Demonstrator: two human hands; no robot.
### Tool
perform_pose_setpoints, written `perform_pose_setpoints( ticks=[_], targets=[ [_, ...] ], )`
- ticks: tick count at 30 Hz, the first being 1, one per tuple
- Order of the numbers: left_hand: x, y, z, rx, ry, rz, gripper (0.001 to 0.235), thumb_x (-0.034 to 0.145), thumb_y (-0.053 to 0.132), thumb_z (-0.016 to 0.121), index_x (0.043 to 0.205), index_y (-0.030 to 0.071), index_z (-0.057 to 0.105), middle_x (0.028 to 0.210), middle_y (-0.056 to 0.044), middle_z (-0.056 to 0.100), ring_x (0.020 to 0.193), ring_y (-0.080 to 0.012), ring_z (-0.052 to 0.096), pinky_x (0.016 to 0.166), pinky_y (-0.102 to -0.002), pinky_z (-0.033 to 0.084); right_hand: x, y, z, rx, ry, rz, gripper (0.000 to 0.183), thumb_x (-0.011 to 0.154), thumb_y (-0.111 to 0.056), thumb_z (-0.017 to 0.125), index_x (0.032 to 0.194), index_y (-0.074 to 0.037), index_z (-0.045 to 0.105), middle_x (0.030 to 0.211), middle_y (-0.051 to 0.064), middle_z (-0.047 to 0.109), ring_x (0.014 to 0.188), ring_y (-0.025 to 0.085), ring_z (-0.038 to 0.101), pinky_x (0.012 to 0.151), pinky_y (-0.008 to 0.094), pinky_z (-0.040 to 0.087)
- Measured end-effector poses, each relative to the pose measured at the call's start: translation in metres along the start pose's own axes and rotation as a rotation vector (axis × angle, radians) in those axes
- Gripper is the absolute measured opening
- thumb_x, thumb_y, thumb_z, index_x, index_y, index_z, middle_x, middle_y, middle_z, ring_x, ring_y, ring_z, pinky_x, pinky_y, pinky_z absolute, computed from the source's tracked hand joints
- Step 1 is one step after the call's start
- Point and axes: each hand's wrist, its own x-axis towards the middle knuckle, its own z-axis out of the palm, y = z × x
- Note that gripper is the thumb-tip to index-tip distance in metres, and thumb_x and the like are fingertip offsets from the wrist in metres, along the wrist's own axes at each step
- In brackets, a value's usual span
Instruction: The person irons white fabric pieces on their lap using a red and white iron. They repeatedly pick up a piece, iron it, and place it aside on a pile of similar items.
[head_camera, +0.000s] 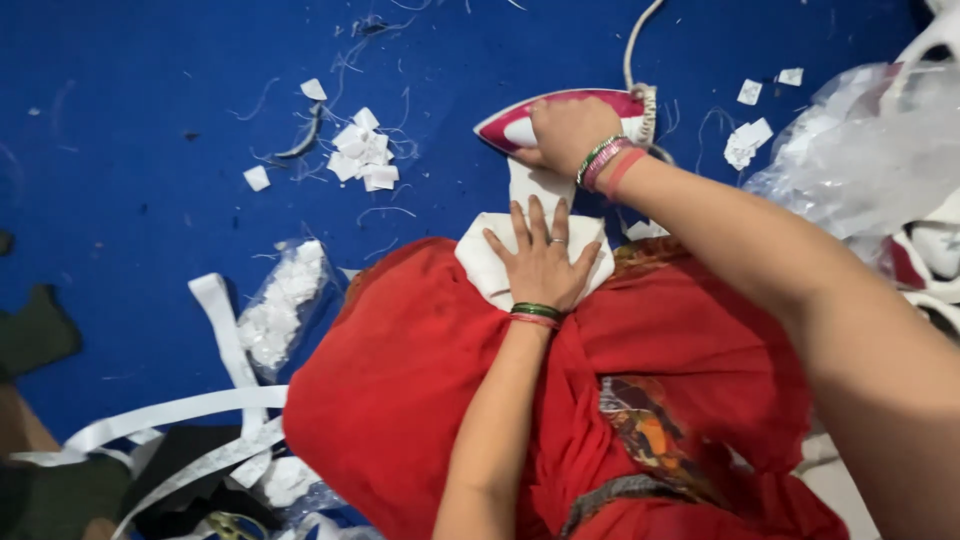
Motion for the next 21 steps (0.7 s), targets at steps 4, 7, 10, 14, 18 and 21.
perform_pose_setpoints(
  ticks=[4, 7, 10, 14, 18, 21],
  targets=[
    [-0.003, 0.002, 0.000, -0.006, 0.027, 0.005, 0.080, 0.094, 0.071, 0.045, 0.157, 0.021, 0.044, 0.165, -0.016, 0.034, 0.156, -0.0401, 0.019, 0.115, -0.079, 0.002, 0.014, 0.010, 0.006, 0.006, 0.118, -0.030, 0.072, 0.087, -0.065, 0.070, 0.117, 0.001, 0.066, 0.087, 0.016, 0.074, 0.073, 0.030, 0.075, 0.057, 0.043, 0.058],
    [-0.003, 0.003, -0.002, 0.016, 0.009, 0.002, 0.080, 0.094, 0.071, 0.045, 0.157, 0.022, 0.044, 0.164, -0.016, 0.033, 0.155, -0.0394, 0.019, 0.114, -0.079, 0.001, 0.023, 0.013, -0.004, -0.009, 0.095, -0.013, 0.081, 0.085, -0.068, 0.071, 0.118, 0.005, 0.063, 0.085, 0.019, 0.074, 0.069, 0.031, 0.074, 0.056, 0.042, 0.058],
    [-0.003, 0.002, 0.005, 0.015, 0.054, 0.018, 0.082, 0.092, 0.071, 0.043, 0.157, 0.022, 0.043, 0.160, -0.018, 0.037, 0.152, -0.0407, 0.021, 0.114, -0.078, -0.001, 0.025, 0.042, 0.003, 0.157, 0.541, 0.028, 0.070, 0.092, -0.066, 0.075, 0.115, 0.000, 0.068, 0.090, 0.019, 0.075, 0.072, 0.033, 0.073, 0.060, 0.044, 0.057],
    [0.016, 0.010, -0.021, 0.128, 0.025, 0.012, 0.084, 0.093, 0.074, 0.042, 0.155, 0.018, 0.042, 0.152, -0.017, 0.047, 0.146, -0.0397, 0.035, 0.116, -0.075, 0.000, 0.048, 0.089, 0.030, 0.335, 0.971, -0.018, 0.055, 0.107, -0.059, 0.077, 0.119, -0.006, 0.070, 0.101, 0.015, 0.076, 0.088, 0.031, 0.076, 0.077, 0.041, 0.061],
    [0.057, 0.014, -0.034, 0.065, -0.139, -0.112, 0.095, 0.093, 0.076, 0.037, 0.163, 0.012, 0.035, 0.117, -0.018, 0.067, 0.112, -0.0337, 0.058, 0.111, -0.067, 0.022, 0.036, 0.089, 0.038, 1.041, 0.894, 0.131, 0.058, 0.103, -0.057, 0.070, 0.118, -0.001, 0.063, 0.094, 0.012, 0.080, 0.081, 0.021, 0.080, 0.072, 0.033, 0.063],
    [0.082, 0.007, -0.024, 0.047, -0.143, -0.202, 0.094, 0.091, 0.077, 0.036, 0.161, 0.014, 0.037, 0.106, -0.021, 0.071, 0.100, -0.0332, 0.061, 0.097, -0.059, 0.034, 0.010, 0.081, 0.044, 1.198, 0.811, 0.152, 0.059, 0.102, -0.055, 0.069, 0.120, 0.000, 0.058, 0.098, 0.012, 0.079, 0.081, 0.020, 0.078, 0.071, 0.034, 0.063]
  ],
)
